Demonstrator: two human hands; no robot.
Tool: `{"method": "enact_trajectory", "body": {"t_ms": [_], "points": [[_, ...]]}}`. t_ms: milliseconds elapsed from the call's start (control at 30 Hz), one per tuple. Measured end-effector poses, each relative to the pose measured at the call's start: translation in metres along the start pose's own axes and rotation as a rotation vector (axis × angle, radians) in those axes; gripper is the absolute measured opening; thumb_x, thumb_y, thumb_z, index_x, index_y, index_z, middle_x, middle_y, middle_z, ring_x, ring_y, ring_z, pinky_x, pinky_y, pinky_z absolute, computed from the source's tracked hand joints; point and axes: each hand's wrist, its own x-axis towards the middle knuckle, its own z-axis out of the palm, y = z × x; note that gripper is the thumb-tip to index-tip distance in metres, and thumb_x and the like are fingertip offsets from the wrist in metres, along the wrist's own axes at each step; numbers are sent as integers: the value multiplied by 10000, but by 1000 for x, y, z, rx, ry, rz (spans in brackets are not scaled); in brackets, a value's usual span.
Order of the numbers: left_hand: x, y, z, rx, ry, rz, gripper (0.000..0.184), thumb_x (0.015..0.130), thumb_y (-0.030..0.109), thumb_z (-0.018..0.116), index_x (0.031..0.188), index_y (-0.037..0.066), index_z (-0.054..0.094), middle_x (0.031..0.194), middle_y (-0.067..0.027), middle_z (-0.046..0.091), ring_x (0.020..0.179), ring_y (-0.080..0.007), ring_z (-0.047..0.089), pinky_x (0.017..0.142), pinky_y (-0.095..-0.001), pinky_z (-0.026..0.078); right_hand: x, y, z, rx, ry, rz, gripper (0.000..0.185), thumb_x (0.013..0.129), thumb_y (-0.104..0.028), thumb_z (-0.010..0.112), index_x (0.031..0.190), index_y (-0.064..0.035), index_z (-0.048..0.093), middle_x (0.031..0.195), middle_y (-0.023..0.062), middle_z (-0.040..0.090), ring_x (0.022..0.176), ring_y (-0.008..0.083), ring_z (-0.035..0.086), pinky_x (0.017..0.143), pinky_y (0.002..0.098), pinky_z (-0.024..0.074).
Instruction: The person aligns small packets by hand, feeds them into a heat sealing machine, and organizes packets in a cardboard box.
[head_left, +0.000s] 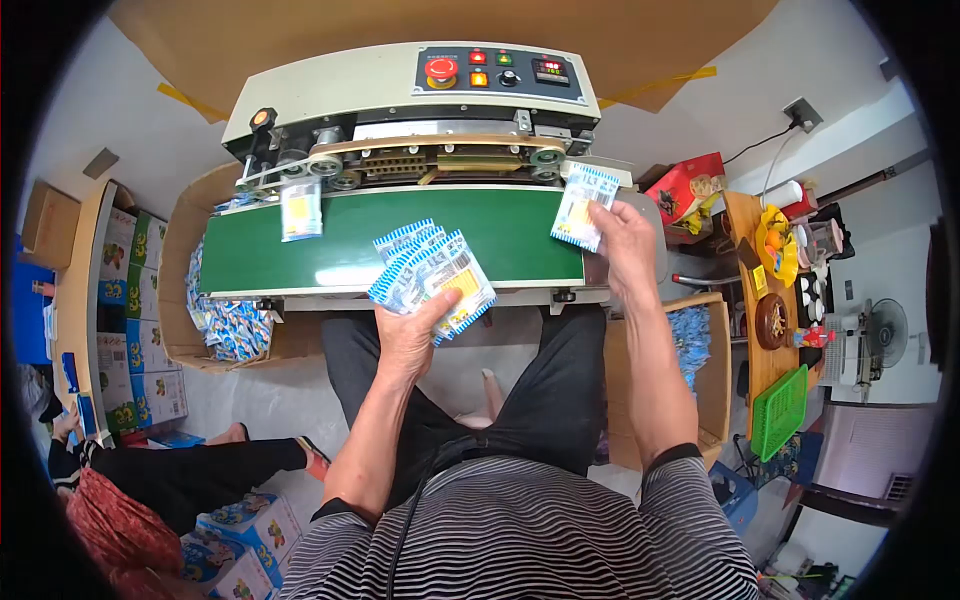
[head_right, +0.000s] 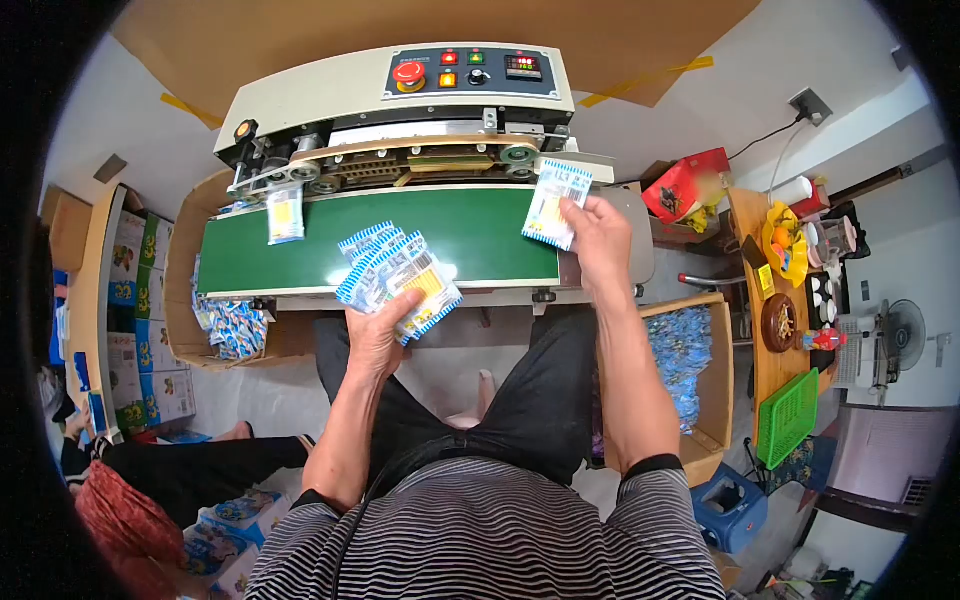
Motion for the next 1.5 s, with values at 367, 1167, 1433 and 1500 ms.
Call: {"method": "enact_trajectory", "body": {"t_ms": [367, 1167, 1433, 1500], "points": [[9, -3, 0, 9, -8, -41, 466, 808, -85, 791, 1239, -33, 622, 1138, -144, 727, 991, -238, 737, 869, -362, 627, 47, 29, 33, -180, -137, 34, 307, 982, -154, 698, 1194, 63, 651, 1030, 129, 732, 882, 168, 720, 753, 301, 596], [15, 4, 15, -32, -27, -91, 407, 853, -45, 761, 1231, -54, 608, 1042, -151, 728, 810, -234, 745, 639, -349, 653, 10, 16, -1, 25, 81, -58, 167, 991, -101, 671, 1077, 40, 647, 971, 112, 735, 820, 134, 710, 713, 248, 584], [12, 10, 14, -39, -81, -176, 379, 870, -38, 745, 1228, -51, 620, 1060, -144, 732, 836, -227, 748, 670, -338, 651, 25, 28, 39, -167, -7, -81, 242, 1005, -149, 663, 1132, 56, 646, 1018, 121, 729, 864, 133, 698, 739, 262, 572], [10, 11, 14, -26, -89, -184, 378, 869, -40, 745, 1227, -50, 624, 1068, -140, 733, 851, -222, 747, 691, -333, 649, 9, 15, 59, -116, -35, -49, 281, 1010, -179, 661, 1160, 59, 651, 1025, 117, 727, 889, 131, 692, 765, 278, 574]]}}
